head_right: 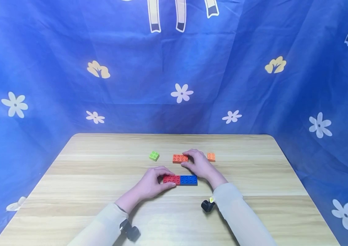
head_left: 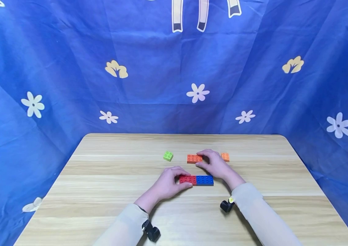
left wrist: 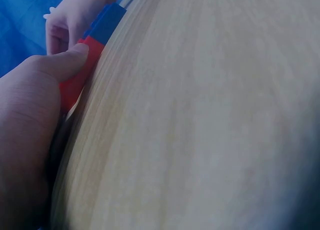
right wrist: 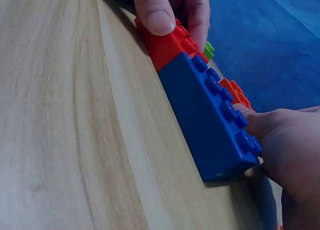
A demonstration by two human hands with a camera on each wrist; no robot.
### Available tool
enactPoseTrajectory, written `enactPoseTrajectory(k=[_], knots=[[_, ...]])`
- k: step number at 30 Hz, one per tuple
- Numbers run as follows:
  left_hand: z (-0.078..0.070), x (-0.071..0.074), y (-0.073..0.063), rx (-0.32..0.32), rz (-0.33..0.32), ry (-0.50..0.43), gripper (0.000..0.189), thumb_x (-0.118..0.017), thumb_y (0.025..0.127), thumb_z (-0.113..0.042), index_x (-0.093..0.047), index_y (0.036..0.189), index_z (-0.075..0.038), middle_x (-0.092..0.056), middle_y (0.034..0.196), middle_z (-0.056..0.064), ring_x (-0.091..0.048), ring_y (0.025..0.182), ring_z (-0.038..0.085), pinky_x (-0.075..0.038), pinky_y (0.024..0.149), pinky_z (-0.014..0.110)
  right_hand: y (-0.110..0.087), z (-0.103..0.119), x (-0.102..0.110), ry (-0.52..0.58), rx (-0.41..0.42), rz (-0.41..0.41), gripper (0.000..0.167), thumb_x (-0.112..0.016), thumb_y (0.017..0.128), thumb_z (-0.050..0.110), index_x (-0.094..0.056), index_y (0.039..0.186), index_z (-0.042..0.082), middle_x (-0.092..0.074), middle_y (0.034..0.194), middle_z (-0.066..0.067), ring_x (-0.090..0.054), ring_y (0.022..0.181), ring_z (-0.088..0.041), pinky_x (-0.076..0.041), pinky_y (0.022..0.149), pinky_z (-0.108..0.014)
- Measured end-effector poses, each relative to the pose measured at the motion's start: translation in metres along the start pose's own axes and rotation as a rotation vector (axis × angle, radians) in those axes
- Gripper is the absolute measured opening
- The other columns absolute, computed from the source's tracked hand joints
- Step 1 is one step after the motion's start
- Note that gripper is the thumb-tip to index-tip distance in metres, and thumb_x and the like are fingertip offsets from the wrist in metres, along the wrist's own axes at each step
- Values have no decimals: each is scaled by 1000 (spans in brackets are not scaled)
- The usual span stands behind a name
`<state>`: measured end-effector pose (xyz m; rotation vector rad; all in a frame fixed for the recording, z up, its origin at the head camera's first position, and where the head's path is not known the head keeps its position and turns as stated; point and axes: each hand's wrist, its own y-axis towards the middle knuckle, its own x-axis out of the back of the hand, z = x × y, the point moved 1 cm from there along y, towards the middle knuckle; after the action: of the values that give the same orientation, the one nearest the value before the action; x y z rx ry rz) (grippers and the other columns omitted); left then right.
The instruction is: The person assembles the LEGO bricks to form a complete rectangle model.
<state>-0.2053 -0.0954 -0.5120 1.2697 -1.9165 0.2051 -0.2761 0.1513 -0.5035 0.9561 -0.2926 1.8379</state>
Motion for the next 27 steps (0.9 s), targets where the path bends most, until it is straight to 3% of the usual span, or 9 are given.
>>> enactPoseTrajectory(k=[15, 27], knots=[[-3, 0, -1, 9, 4, -4, 30, -88, 90, -36, -81, 114, -19, -73, 104, -13, -66, 99, 8, -53, 92, 35, 0, 0, 0, 26, -8, -16, 40, -80, 97, 21, -72, 133, 5, -71, 129, -8, -62, 126, -30, -43, 114, -51], [2, -3, -1, 28, 8, -4, 33, -87, 89, -39, -80, 116, -21, -72, 105, -15, -65, 101, 6, -53, 94, 34, -8, 7, 9, 60, 32, -44, 38, -81, 96, 18, -73, 131, 5, -73, 125, -4, -67, 120, -26, -49, 109, -49]])
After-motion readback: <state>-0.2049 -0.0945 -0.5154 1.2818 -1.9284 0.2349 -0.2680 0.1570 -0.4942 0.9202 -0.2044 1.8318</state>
